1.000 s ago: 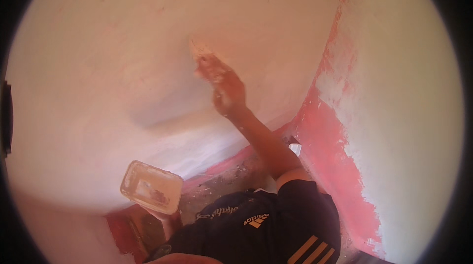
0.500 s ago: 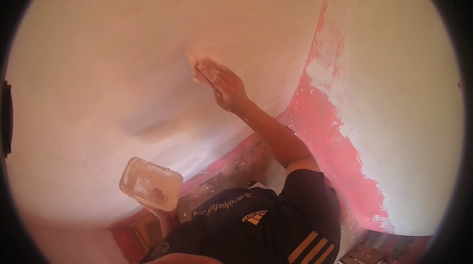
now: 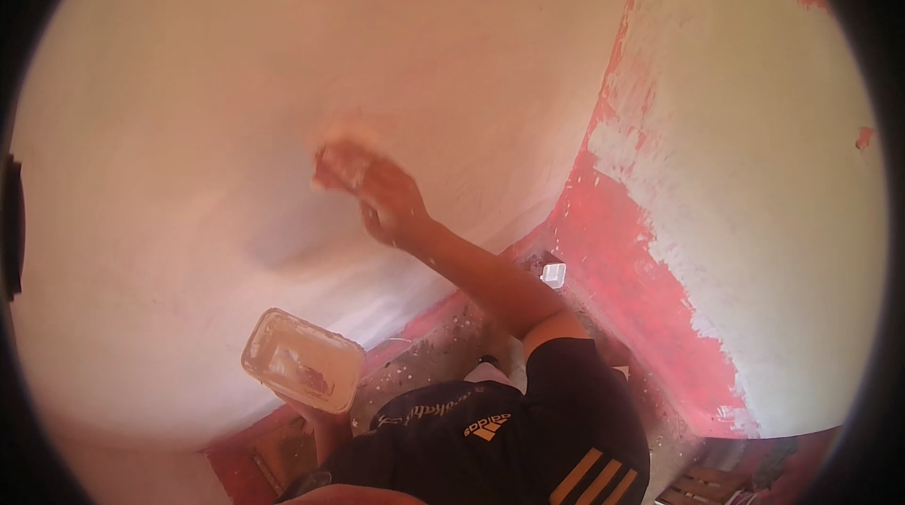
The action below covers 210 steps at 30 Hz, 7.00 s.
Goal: The person applies a plaster-like material to the ceiling and upper walls using a small hand trowel, frequently reloading the tool from a plastic container held in the other hand.
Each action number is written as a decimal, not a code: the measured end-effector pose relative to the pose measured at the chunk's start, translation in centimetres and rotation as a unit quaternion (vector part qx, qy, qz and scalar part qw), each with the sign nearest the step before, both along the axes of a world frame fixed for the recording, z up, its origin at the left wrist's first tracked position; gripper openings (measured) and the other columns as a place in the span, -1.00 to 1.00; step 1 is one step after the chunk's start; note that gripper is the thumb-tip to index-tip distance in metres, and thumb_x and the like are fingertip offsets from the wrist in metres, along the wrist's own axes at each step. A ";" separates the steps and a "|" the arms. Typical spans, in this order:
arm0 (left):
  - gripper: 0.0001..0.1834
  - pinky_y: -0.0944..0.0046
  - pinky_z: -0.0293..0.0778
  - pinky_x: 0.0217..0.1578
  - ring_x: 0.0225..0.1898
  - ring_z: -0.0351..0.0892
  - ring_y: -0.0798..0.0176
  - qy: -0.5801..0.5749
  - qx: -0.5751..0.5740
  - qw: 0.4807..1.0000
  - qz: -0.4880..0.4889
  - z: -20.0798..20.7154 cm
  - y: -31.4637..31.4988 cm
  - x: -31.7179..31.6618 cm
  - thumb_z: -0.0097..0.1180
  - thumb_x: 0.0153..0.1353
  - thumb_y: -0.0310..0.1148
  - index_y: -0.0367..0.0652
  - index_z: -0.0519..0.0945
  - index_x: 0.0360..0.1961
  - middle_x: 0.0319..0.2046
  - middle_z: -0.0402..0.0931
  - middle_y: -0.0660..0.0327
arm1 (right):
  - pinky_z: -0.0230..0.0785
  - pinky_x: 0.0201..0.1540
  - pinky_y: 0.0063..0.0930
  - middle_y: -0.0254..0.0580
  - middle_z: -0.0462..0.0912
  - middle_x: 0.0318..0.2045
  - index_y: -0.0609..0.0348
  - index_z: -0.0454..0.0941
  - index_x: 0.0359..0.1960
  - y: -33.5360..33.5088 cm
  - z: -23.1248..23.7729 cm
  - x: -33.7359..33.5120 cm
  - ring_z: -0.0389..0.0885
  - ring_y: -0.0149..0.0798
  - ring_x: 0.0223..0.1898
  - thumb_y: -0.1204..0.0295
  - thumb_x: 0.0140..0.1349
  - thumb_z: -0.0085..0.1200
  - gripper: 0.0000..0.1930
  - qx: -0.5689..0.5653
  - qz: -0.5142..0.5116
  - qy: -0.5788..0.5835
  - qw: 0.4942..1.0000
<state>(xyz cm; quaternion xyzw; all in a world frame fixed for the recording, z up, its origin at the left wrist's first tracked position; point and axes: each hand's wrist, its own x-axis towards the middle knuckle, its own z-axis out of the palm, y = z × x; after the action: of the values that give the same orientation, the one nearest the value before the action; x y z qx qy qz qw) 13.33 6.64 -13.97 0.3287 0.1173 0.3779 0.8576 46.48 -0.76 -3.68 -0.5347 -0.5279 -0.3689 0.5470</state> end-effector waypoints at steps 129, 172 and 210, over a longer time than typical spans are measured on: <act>0.01 -0.01 0.50 0.20 0.24 0.47 0.07 -0.008 -0.126 0.991 -0.054 -4.5 -23.5 24.3 -0.58 0.28 0.56 0.01 0.17 0.47 0.29 0.38 0.12 | 0.53 -0.22 -0.11 0.25 0.65 -0.25 0.32 0.39 0.20 -23.6 -8.9 0.4 0.69 0.19 -0.32 0.50 0.26 -0.01 -0.56 -0.343 0.119 0.326 0.873; -0.10 0.01 0.55 0.17 0.18 0.55 0.01 -0.057 -0.067 0.990 -0.106 -6.3 -23.7 21.8 -0.24 0.37 0.39 -0.15 0.24 0.42 0.23 0.44 0.00 | 0.40 0.12 -0.49 -0.12 0.55 0.02 0.34 0.21 0.30 -25.4 -10.1 1.3 0.54 -0.44 0.01 0.69 0.29 -0.09 -0.49 -0.335 0.407 0.541 0.655; -0.04 -0.17 0.40 0.29 0.31 0.43 0.03 -0.017 -0.150 0.973 -0.173 -11.5 -22.9 22.4 -0.30 0.26 0.52 0.06 0.20 0.47 0.34 0.38 0.19 | 0.29 -0.32 -0.63 -0.54 0.47 -0.23 -0.02 0.46 0.22 -27.3 -3.5 11.0 0.41 -0.59 -0.32 0.48 0.30 0.15 -0.56 0.014 0.342 0.694 0.634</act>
<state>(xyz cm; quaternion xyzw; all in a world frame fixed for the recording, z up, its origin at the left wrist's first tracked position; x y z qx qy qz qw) 35.69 -16.25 -25.44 0.2048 0.0992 0.2078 0.9513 57.48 -28.11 -7.20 -0.4071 -0.1323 0.3170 0.8463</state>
